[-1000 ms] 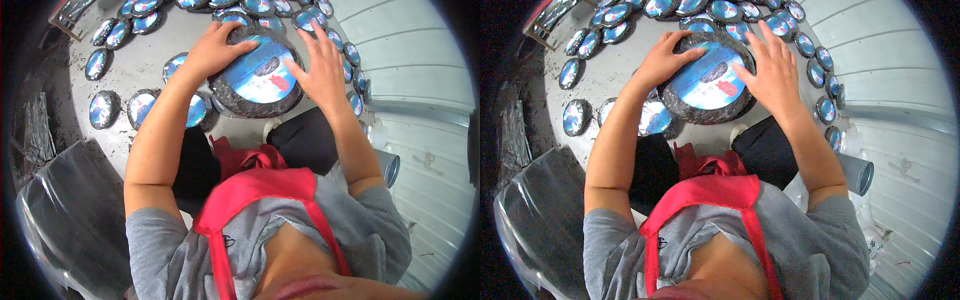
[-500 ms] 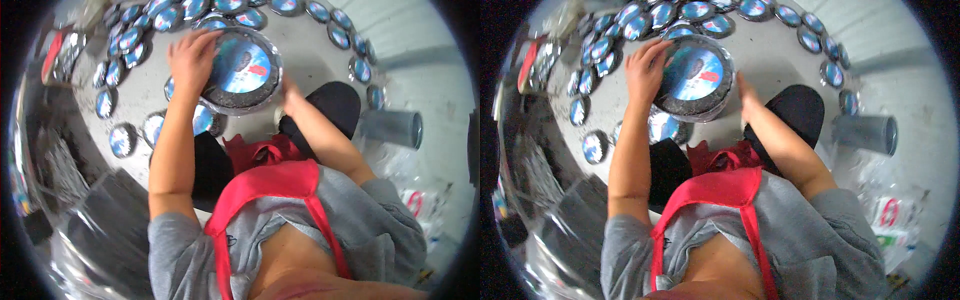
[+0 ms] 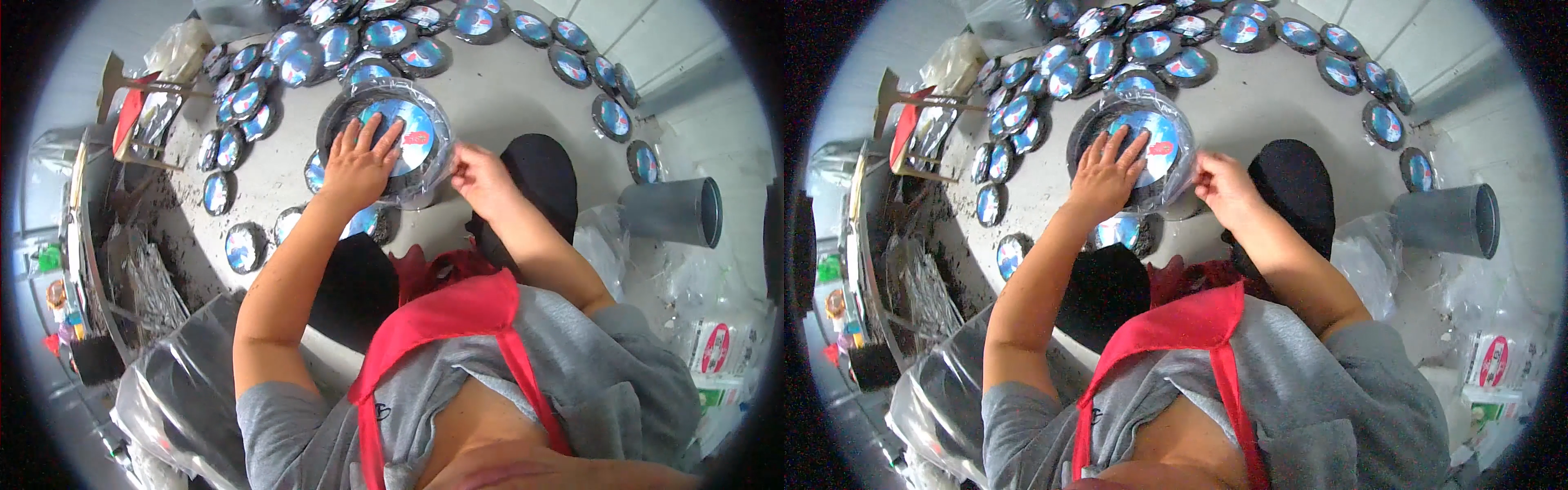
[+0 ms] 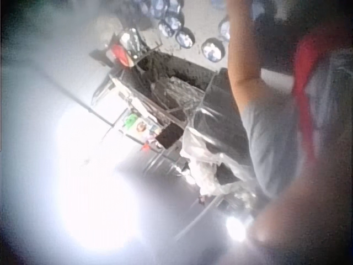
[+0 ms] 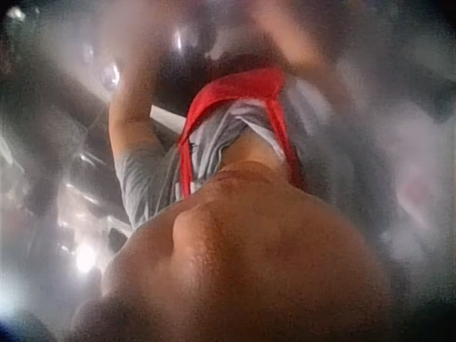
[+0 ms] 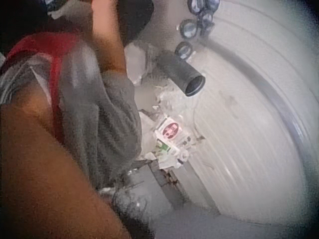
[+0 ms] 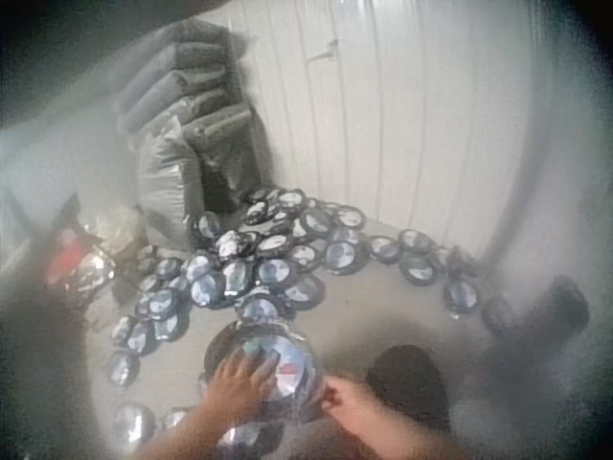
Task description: The person takes a plastic bag from a yellow sack, fits it inside a small grey container, and then places a stack of wrapped circular tea cakes into the bag before tying it closed.
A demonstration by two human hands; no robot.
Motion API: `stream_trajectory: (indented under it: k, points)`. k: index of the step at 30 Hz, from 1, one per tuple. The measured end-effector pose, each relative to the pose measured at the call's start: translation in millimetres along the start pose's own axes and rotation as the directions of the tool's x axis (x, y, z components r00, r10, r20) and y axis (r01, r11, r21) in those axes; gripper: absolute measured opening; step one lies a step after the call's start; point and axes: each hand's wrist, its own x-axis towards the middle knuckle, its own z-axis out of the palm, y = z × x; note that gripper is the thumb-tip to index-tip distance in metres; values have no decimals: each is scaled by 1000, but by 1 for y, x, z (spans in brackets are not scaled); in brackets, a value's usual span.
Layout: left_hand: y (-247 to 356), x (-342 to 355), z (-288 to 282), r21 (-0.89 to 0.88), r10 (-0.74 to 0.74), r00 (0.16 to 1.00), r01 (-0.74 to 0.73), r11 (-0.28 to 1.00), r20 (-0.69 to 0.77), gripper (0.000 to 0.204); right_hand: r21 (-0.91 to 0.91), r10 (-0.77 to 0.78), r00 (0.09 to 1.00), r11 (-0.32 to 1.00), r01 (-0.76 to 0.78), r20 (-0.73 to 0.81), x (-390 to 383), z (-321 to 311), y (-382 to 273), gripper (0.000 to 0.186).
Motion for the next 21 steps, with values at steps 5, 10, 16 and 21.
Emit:
stream_trajectory:
  k: [5, 10, 16, 21]
  points:
    - [21, 6, -9, 56, 30, 994, -37, 998, 109, 53, -66, -115, 973, 989, 131, 202, -53, 30, -53, 12]
    - [33, -16, -2, 74, -19, 996, 26, 997, -87, 51, -276, -176, 844, 894, 352, 508, -100, 83, -86, 15]
    - [23, -21, -65, -86, -242, 888, 227, 970, -391, 77, -451, -261, 703, 611, 651, 662, -90, 38, -138, 19]
    - [-3, -18, -27, -593, -629, 762, 580, 558, 153, 90, -741, -409, 618, -337, 581, 671, -49, -47, -150, 83]
